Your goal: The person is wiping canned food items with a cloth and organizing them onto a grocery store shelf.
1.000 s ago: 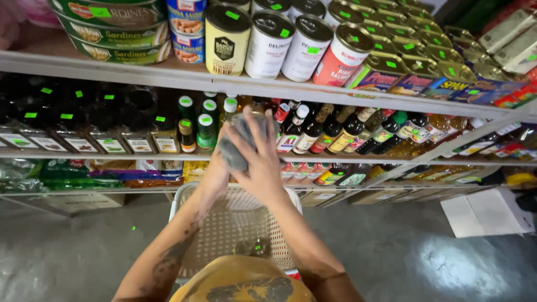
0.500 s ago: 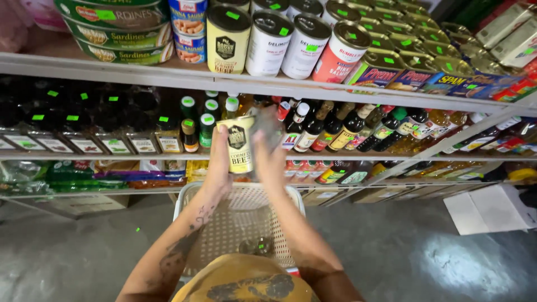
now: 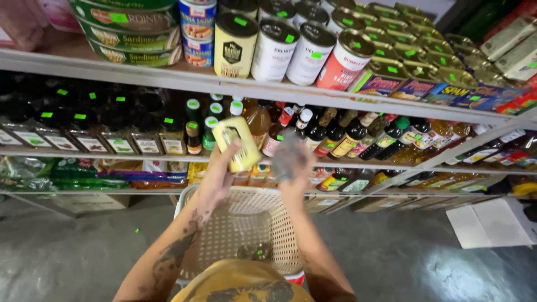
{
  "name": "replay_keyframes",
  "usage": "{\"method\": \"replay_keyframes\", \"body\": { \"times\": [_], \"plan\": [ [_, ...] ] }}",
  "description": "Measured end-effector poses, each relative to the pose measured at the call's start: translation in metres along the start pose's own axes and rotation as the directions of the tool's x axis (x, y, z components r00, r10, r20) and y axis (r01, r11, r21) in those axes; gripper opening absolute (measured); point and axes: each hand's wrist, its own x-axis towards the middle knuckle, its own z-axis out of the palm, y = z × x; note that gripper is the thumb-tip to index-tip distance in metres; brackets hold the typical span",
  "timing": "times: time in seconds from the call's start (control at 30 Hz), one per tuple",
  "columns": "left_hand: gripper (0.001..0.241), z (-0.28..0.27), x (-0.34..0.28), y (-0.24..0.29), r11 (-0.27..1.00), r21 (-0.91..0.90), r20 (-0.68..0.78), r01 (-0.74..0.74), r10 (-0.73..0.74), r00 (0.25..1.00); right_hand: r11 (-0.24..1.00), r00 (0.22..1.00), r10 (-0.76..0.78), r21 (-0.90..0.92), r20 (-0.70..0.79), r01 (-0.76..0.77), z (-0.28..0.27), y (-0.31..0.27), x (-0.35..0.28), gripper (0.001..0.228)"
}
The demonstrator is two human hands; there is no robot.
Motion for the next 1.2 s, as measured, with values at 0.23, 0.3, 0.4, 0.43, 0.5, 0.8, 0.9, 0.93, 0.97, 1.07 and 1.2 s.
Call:
{"method": "replay_keyframes", "body": {
  "times": [0.23,0.3,0.4,0.43,0.5,0.8,0.9,0.93,0.97,1.07,1.2],
  "plan": [
    [0.115,0.009,-0.007,0.0,0.604,0.561,0.447,-0.567,0.355,0.821,0.896,0.916,0.379,0.195,0.129,-0.398,0.002,0.025,0.043,0.033],
    [0.108,0.006,-0.005,0.001,0.413,0.64,0.53,-0.648,0.374,0.761,0.914,0.919,0.309,0.19,0.244,-0.358,0.011,0.017,0.044,0.026],
    [0.089,0.001,-0.002,0.006,0.315,0.672,0.512,-0.67,0.456,0.728,0.997,0.946,0.074,-0.059,0.316,-0.058,0.011,0.002,0.039,0.041],
    [0.093,0.006,-0.009,0.016,0.303,0.685,0.511,-0.662,0.448,0.734,0.998,0.948,0.055,0.013,0.314,-0.062,0.007,0.01,0.035,0.047],
    [0.098,0.006,-0.012,0.022,0.293,0.699,0.505,-0.652,0.444,0.741,0.994,0.949,0.034,0.089,0.315,-0.065,0.003,0.03,0.037,0.054],
    [0.107,0.006,-0.007,0.02,0.521,0.647,0.428,-0.557,0.358,0.83,0.976,0.897,0.036,0.176,0.442,-0.126,-0.003,0.016,0.05,0.048],
    [0.098,-0.002,-0.01,0.013,0.692,0.553,0.296,-0.465,0.359,0.885,0.936,0.946,0.243,0.206,0.214,-0.287,-0.001,-0.014,0.048,0.018],
    [0.074,0.012,-0.023,0.019,0.737,0.532,0.208,-0.418,0.364,0.908,0.952,0.939,0.229,0.141,0.256,-0.271,0.013,-0.036,0.043,0.044],
    [0.068,0.026,-0.036,0.025,0.779,0.506,0.122,-0.37,0.36,0.925,0.965,0.93,0.221,0.073,0.294,-0.252,0.025,-0.058,0.039,0.071],
    [0.068,-0.008,0.0,-0.008,0.804,0.467,0.07,-0.368,0.381,0.922,0.988,0.961,0.1,-0.139,0.257,-0.065,0.04,-0.03,0.041,0.073],
    [0.043,0.031,-0.028,0.027,0.944,0.156,0.018,-0.291,0.292,0.956,0.984,0.97,0.041,-0.18,0.24,0.003,0.054,-0.022,0.01,0.079]
  ]
}}
